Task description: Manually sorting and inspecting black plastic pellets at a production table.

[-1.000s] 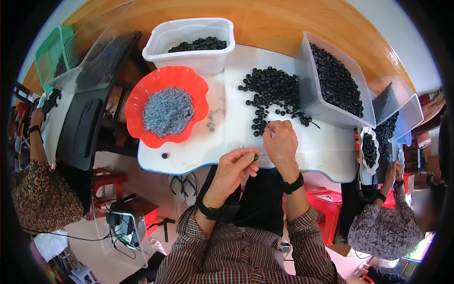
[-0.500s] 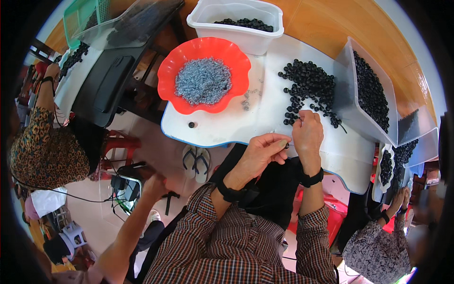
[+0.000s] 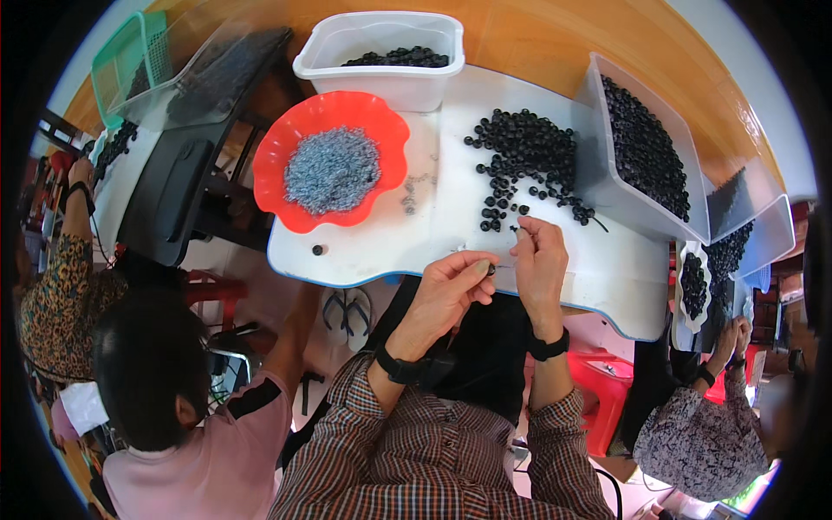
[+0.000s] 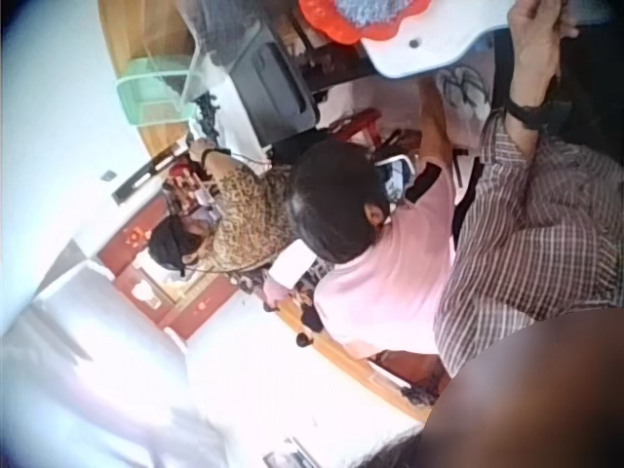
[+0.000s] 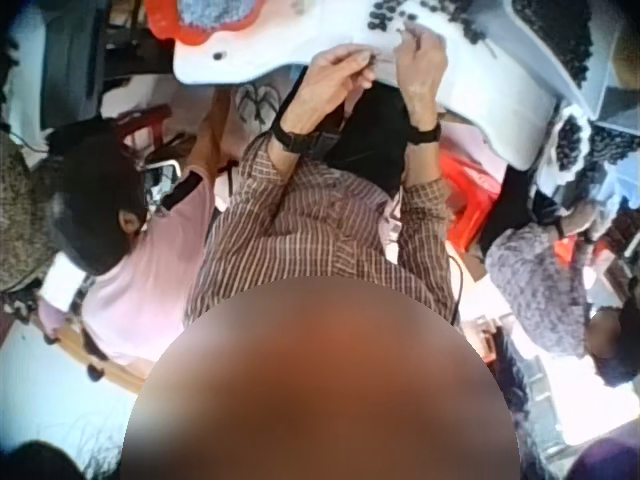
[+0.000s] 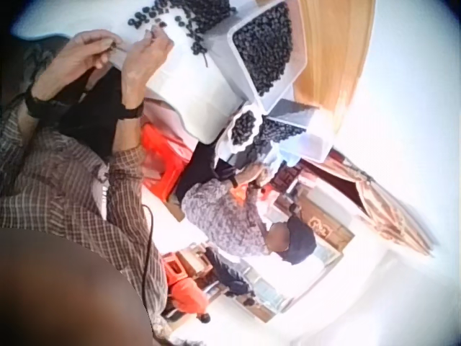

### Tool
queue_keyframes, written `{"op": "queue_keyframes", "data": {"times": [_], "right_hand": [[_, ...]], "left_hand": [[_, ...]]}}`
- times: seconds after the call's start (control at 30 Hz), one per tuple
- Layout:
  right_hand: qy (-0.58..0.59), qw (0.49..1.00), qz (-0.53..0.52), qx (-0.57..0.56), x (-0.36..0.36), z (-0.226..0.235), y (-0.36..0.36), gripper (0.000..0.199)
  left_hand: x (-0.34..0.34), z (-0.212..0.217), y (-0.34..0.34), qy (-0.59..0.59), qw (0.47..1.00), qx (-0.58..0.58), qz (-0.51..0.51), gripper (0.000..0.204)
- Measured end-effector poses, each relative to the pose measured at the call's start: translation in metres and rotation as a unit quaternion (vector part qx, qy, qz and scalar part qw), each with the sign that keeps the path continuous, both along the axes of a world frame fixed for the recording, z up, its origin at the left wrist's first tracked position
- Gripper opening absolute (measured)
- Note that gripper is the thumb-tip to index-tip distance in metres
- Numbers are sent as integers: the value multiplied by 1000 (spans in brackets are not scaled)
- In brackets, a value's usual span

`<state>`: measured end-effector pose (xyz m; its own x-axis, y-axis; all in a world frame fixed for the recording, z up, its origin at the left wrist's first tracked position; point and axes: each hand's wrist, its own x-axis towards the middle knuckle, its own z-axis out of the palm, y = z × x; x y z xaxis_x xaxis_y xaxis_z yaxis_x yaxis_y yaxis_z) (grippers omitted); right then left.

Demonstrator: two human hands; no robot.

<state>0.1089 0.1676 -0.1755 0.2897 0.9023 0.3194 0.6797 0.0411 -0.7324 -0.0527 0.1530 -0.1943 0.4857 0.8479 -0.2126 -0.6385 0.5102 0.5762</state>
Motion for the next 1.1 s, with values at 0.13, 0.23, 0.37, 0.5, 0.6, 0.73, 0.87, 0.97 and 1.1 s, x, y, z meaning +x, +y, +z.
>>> {"op": "queue_keyframes", "data": {"times": [0.13,0.23,0.37,0.5,0.6,0.73,0.87,0.97,1.1], "right_hand": [[292,955,-25,-48,3,-2,-16,17],[377,924,26,-58,9,1,-25,20],[461,882,74,-72,10,1,-33,22],[511,854,64,-72,5,4,-38,22],[543,832,86,-72,5,6,-41,21],[553,825,88,-80,9,2,-44,21],[555,822,103,-75,11,1,-46,17],[549,826,111,-65,11,-2,-50,14],[542,830,129,-28,11,-5,-51,14]], "left_hand": [[5,3,0,-32,999,-7,-8,25],[7,2,1,-83,996,-7,-19,27],[12,4,1,-81,996,-39,-11,29],[14,3,1,-89,995,-47,-8,28],[14,2,0,-92,995,-45,-3,27],[16,5,-1,-88,995,-44,-7,24],[16,5,-2,-80,996,-33,-10,23],[16,2,-3,-81,996,-42,-5,23],[16,4,-4,-80,996,-48,-10,24]]}}
